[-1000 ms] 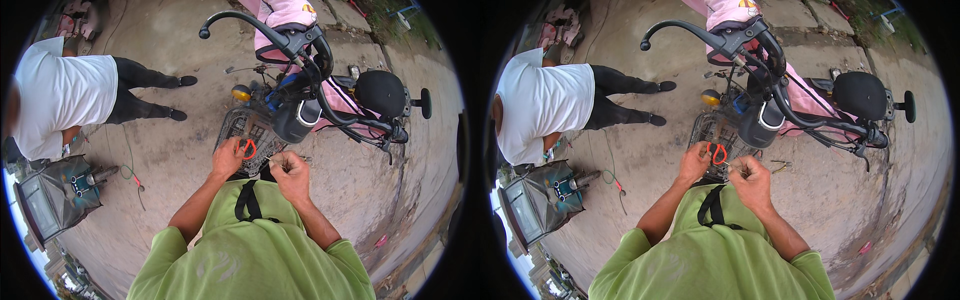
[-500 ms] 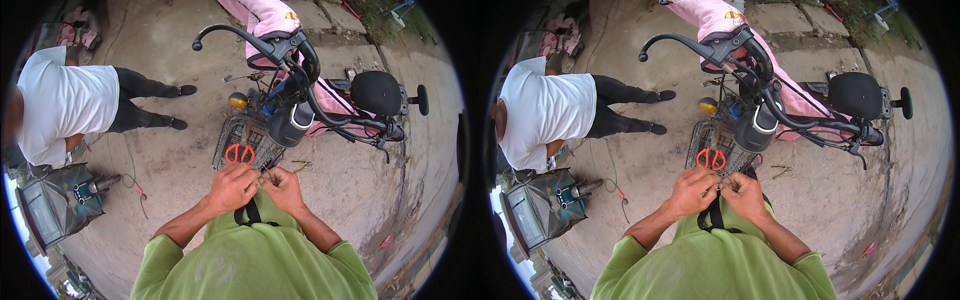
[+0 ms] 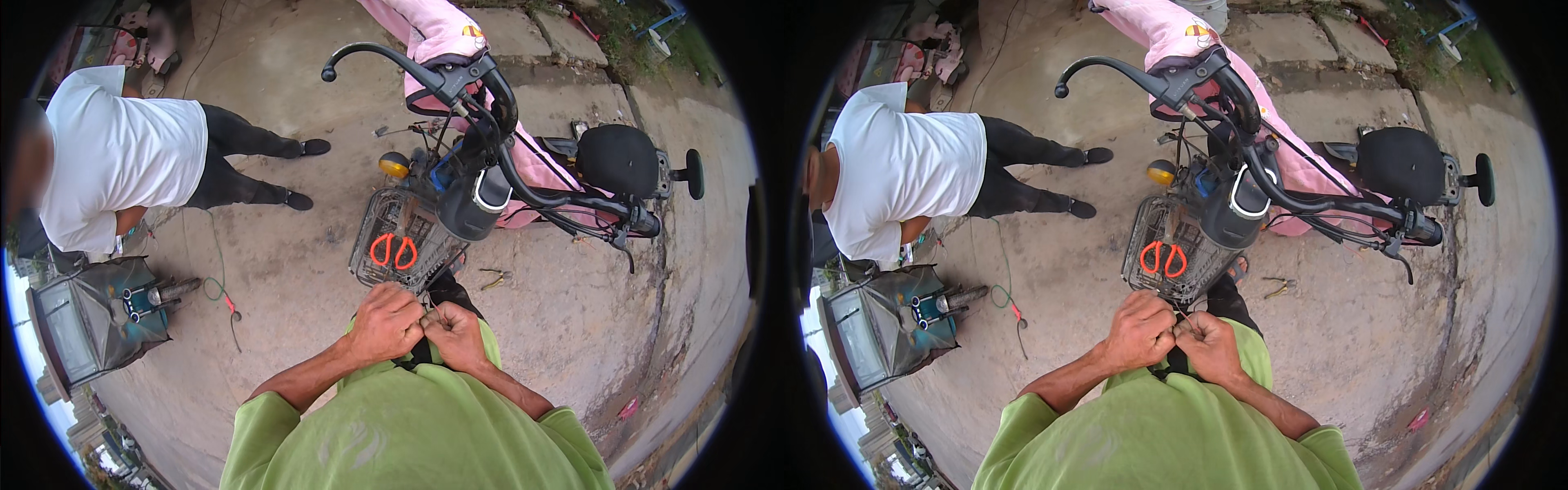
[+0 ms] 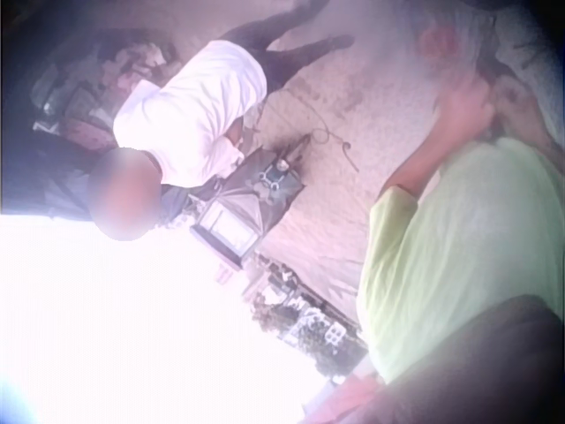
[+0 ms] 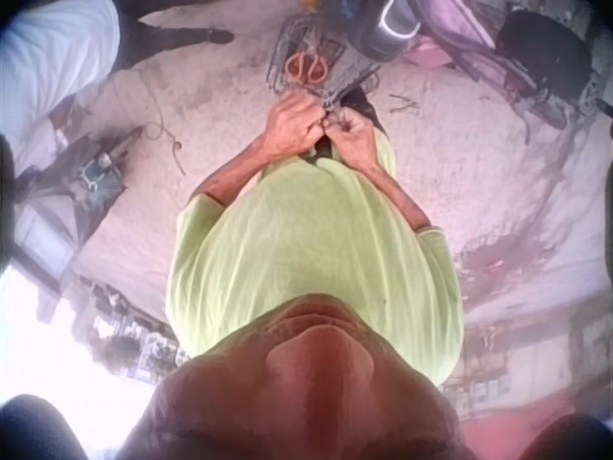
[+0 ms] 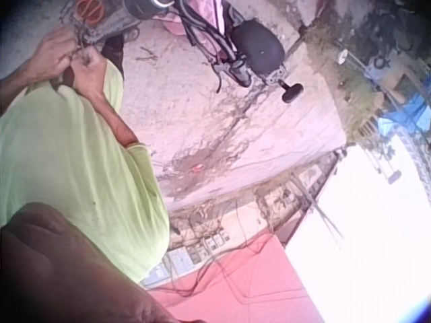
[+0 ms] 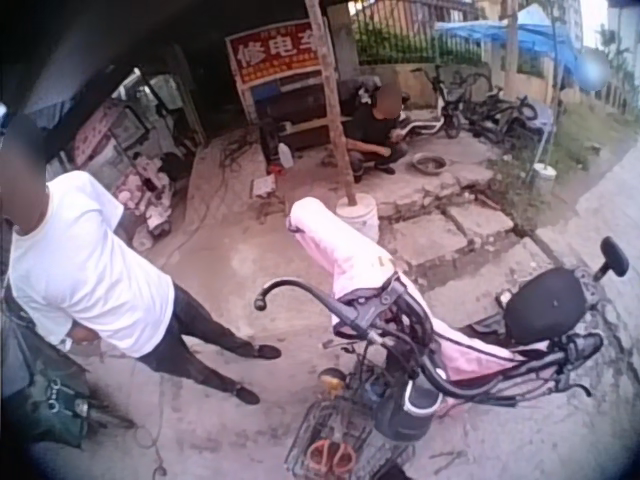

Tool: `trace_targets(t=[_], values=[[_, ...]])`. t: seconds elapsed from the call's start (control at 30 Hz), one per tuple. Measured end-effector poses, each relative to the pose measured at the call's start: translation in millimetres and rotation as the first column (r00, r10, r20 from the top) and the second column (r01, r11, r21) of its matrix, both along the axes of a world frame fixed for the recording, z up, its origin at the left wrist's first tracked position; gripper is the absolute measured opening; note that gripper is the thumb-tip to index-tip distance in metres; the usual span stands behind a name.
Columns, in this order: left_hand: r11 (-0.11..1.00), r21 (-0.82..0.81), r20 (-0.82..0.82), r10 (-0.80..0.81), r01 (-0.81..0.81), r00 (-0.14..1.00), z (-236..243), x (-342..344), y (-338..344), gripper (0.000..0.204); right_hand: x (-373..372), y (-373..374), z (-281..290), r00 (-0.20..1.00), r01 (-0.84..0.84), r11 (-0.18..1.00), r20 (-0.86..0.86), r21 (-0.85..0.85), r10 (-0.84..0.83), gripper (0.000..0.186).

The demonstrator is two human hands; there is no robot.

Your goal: The person strips insulation from wires on an electric bicycle using pliers and scissors, then twists the exposed strands together. The work is performed at the front of the bike near the handlebars and basket.

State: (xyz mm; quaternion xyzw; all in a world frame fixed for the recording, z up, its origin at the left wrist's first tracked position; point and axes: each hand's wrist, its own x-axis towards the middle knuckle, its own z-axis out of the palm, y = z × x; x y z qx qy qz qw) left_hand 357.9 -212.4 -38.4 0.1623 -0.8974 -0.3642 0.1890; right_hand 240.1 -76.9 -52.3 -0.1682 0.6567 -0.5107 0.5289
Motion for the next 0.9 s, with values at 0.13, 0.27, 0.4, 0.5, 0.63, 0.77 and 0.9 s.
trace_targets(t=[0.13,0.27,0.4,0.5,0.63,0.77,0.9], values=[[1.000,-0.011,0.007,0.021,-0.021,1.000,-0.7,0.1,2.5,0.010,-0.2,1.6,-2.5,1.000,0.009,0.999,-0.029,-0.033,-0.010,0.015],[0.985,-0.055,0.146,0.169,-0.163,0.975,-14.9,9.6,-11.9,0.007,-12.4,2.0,15.7,0.998,-0.004,1.000,-0.064,-0.008,0.004,0.014],[0.817,0.009,0.318,0.544,-0.577,0.776,-30.2,72.2,-80.2,0.006,-31.5,19.2,23.2,0.997,0.072,0.997,-0.020,-0.021,-0.072,0.013],[0.847,0.116,0.273,0.474,-0.518,0.837,-10.1,62.4,-74.0,0.006,-36.4,13.7,21.8,0.990,0.142,0.988,0.036,-0.068,-0.139,0.010],[0.773,0.437,0.259,0.381,-0.460,0.887,1.2,29.3,-34.7,0.008,-49.3,9.2,19.4,0.988,0.151,0.981,0.062,-0.119,-0.145,0.007],[0.642,0.689,0.139,0.339,-0.336,0.931,16.2,7.7,-15.1,0.010,-53.6,2.9,22.4,0.985,0.164,0.974,0.068,-0.156,-0.155,0.005],[0.586,0.797,0.023,0.207,-0.143,0.978,27.1,-6.9,-14.2,0.017,-48.1,-3.2,26.6,0.985,0.165,0.974,0.070,-0.157,-0.155,0.007]])
